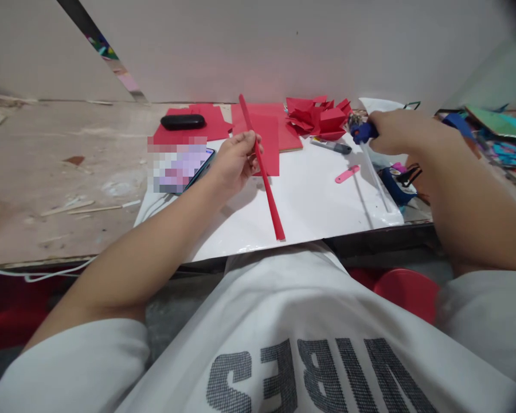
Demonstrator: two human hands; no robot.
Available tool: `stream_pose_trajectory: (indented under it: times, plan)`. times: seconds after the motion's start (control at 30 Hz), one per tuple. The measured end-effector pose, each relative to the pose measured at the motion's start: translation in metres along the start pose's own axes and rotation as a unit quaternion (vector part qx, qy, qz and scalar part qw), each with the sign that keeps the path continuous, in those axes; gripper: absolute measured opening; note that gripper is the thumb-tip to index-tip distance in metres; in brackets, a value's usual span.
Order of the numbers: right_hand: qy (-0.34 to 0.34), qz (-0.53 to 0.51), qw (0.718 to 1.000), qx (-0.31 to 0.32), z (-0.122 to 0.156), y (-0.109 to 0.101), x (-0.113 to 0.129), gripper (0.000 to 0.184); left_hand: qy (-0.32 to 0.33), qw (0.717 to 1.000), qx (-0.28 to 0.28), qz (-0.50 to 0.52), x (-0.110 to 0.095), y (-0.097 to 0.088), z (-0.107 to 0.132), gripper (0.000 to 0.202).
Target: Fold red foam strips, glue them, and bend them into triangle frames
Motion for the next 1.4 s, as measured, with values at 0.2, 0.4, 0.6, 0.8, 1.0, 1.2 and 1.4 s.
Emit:
stream_pose_trajectory:
  times: [0.2,0.4,0.6,0.8,1.0,1.2,1.4]
  plan:
    - [-0.171,-0.171,0.97,-0.004,0.027,-0.013,0.074,0.018,-0.002,0.999,0.005,0.05,-0.012,-0.003,-0.001,0.026]
    - [-0.141,-0.443,0.872,0.151,0.058,0.027,0.128,0.037,0.008,0.999,-0.032,0.027,-0.022,-0.011,-0.009,0.029]
    - [-0.113,-0.554,0.795,0.222,0.059,0.066,0.14,0.047,0.037,0.998,-0.041,-0.006,-0.018,-0.019,-0.019,0.026]
    - [-0.143,-0.525,0.808,0.226,0.059,0.08,0.134,0.061,0.036,0.999,-0.025,0.016,-0.011,-0.023,-0.023,0.028]
    - [-0.17,-0.504,0.818,0.217,0.055,0.087,0.128,0.07,0.052,0.998,0.006,0.027,-0.006,-0.021,-0.025,0.03]
    - [-0.183,-0.485,0.826,0.224,0.059,0.083,0.128,0.084,0.042,0.999,-0.012,0.019,-0.006,-0.019,-0.022,0.03]
    - [-0.205,-0.489,0.813,0.238,0.06,0.086,0.129,0.074,0.045,0.999,-0.014,0.023,-0.005,-0.017,-0.022,0.028]
Point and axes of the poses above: each hand's wrist, its own z-axis away from the middle knuckle, its own y-axis out of the palm, x = y × z, the point moved 1 cm from there along -z, towards the middle knuckle, and after that the axes turned 6 degrees about y, right-handed, at the moved point
